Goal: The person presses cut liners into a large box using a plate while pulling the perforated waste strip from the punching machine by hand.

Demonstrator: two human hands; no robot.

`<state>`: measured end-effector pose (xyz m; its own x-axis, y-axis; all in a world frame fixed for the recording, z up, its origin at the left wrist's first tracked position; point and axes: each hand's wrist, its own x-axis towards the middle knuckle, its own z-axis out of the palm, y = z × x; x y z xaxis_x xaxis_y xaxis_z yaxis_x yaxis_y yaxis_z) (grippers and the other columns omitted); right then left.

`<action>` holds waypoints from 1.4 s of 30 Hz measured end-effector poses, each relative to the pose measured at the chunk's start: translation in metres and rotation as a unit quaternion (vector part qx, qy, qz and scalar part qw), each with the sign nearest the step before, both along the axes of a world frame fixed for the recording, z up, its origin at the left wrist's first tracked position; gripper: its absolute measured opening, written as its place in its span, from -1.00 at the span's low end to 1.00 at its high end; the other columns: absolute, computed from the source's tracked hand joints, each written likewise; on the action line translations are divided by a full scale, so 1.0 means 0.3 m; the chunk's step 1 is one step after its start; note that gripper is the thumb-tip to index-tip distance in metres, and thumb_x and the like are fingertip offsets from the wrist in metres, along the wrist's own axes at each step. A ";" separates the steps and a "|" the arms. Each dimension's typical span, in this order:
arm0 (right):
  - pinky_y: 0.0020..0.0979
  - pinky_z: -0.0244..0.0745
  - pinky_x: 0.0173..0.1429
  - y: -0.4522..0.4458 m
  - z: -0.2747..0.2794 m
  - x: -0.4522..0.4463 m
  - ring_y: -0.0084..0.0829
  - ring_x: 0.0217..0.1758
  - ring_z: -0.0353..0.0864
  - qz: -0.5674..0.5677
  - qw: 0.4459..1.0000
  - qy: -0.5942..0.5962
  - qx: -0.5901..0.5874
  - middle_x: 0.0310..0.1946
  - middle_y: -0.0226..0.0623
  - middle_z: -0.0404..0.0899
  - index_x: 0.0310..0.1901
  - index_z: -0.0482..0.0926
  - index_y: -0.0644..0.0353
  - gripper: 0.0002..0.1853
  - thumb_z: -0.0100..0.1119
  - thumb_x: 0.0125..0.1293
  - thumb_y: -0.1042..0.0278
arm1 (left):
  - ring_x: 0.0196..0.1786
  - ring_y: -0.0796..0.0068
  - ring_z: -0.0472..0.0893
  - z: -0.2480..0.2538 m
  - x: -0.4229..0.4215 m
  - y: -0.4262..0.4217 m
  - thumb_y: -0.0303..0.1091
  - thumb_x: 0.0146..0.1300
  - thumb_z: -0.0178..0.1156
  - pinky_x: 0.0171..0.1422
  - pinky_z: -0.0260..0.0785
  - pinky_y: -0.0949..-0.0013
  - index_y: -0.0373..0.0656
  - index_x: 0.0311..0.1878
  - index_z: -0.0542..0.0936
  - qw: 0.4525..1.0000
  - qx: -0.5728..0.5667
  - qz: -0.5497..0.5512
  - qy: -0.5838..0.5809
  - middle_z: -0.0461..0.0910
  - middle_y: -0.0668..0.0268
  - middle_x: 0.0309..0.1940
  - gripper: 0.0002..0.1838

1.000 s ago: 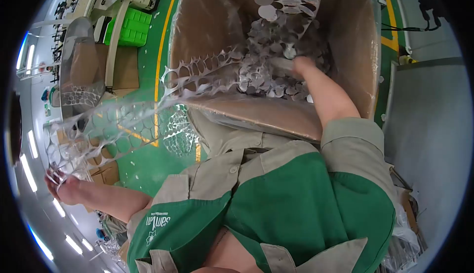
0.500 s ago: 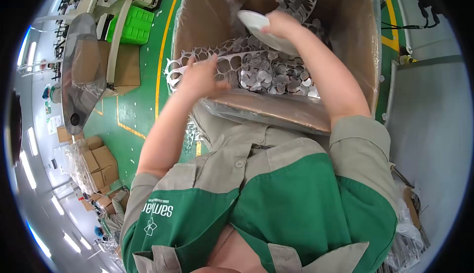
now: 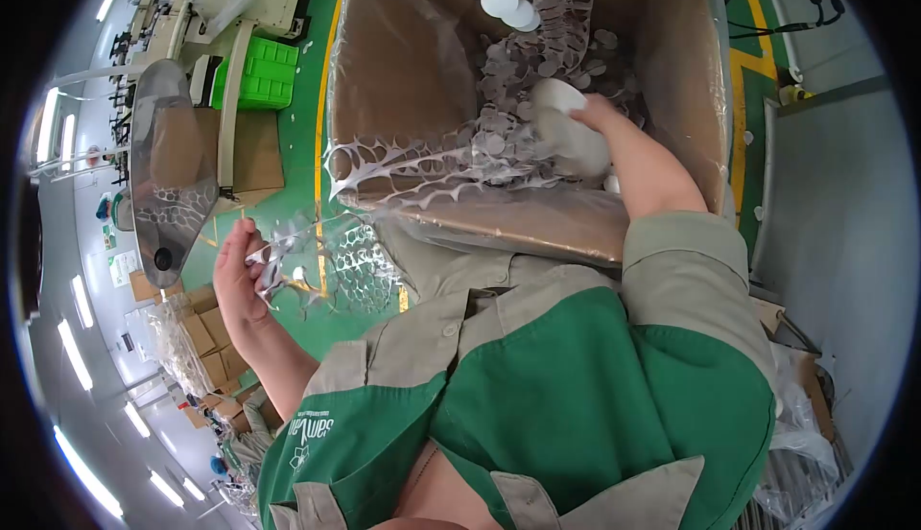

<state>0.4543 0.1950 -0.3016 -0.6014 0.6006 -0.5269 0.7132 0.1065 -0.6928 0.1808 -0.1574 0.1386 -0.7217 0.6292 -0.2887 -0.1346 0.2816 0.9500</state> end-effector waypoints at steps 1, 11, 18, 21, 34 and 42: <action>-0.28 0.40 0.09 -0.026 -0.017 0.036 -0.22 0.00 0.55 0.012 0.996 -0.055 0.074 -0.05 -0.17 0.55 0.00 0.53 0.10 -0.49 0.26 0.03 0.01 | -0.72 0.85 0.10 -0.029 -0.029 -0.007 -0.26 0.31 0.07 -0.75 -0.10 0.69 -0.18 -0.31 0.52 0.994 -0.058 0.088 -0.018 0.24 0.57 -0.69 -0.81; -0.36 0.47 -0.02 0.003 0.970 -0.259 -0.41 -0.11 0.58 0.036 0.915 0.387 -0.109 -0.17 -0.23 0.60 -0.01 0.50 0.26 -0.56 0.15 0.22 0.08 | 0.15 0.11 0.41 -0.026 -0.157 -0.171 0.03 0.25 0.07 0.30 0.15 0.00 -0.29 0.20 0.27 0.817 0.186 -0.201 0.508 0.51 0.00 -0.10 -0.37; -0.24 0.42 0.05 -0.083 0.348 -0.141 -0.32 -0.02 0.55 -0.099 0.974 0.109 -0.174 -0.05 -0.27 0.55 0.04 0.49 0.09 -0.49 0.20 0.14 -0.04 | 0.16 0.17 0.37 0.404 -0.201 -0.569 0.06 0.20 -0.01 0.27 0.04 0.11 -0.20 0.24 0.28 0.772 0.207 0.204 0.565 0.49 0.09 0.01 -0.35; -0.21 0.44 -0.02 -0.107 -0.029 0.082 -0.19 -0.08 0.57 -0.001 0.985 -0.111 0.133 -0.18 -0.09 0.58 -0.18 0.62 0.12 -0.64 0.19 0.07 0.05 | 0.11 0.24 0.42 0.553 -0.330 -0.798 -0.07 0.24 0.00 0.19 0.19 0.21 -0.20 0.19 0.35 0.680 0.173 0.428 0.569 0.50 0.15 0.01 -0.47; -0.26 0.46 -0.06 0.019 0.624 -0.309 -0.18 -0.17 0.59 0.149 0.952 0.121 0.237 -0.23 -0.12 0.61 -0.20 0.62 0.15 -0.58 0.23 0.00 0.01 | 0.17 0.04 0.38 -0.474 0.133 0.336 0.37 -0.11 0.16 0.36 -0.07 0.02 -0.10 -0.02 0.58 0.604 -0.407 -0.417 0.543 0.52 0.11 0.00 -0.23; -0.33 0.46 0.08 -0.021 1.049 -0.224 -0.42 -0.04 0.56 0.130 0.624 0.657 -0.403 -0.02 -0.25 0.54 0.10 0.42 0.25 -0.51 0.14 0.24 0.10 | -0.29 0.57 0.53 -0.178 -0.046 0.174 -0.31 0.11 0.21 -0.22 0.36 0.42 -0.27 -0.13 0.58 0.958 -0.115 -0.141 0.221 0.62 0.30 -0.33 -0.70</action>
<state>0.3870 0.1888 0.0130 -0.8535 0.2520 0.4562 -0.4963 -0.6599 -0.5642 0.1669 -0.1054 0.0852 -0.6153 0.7743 -0.1481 0.3797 0.4557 0.8051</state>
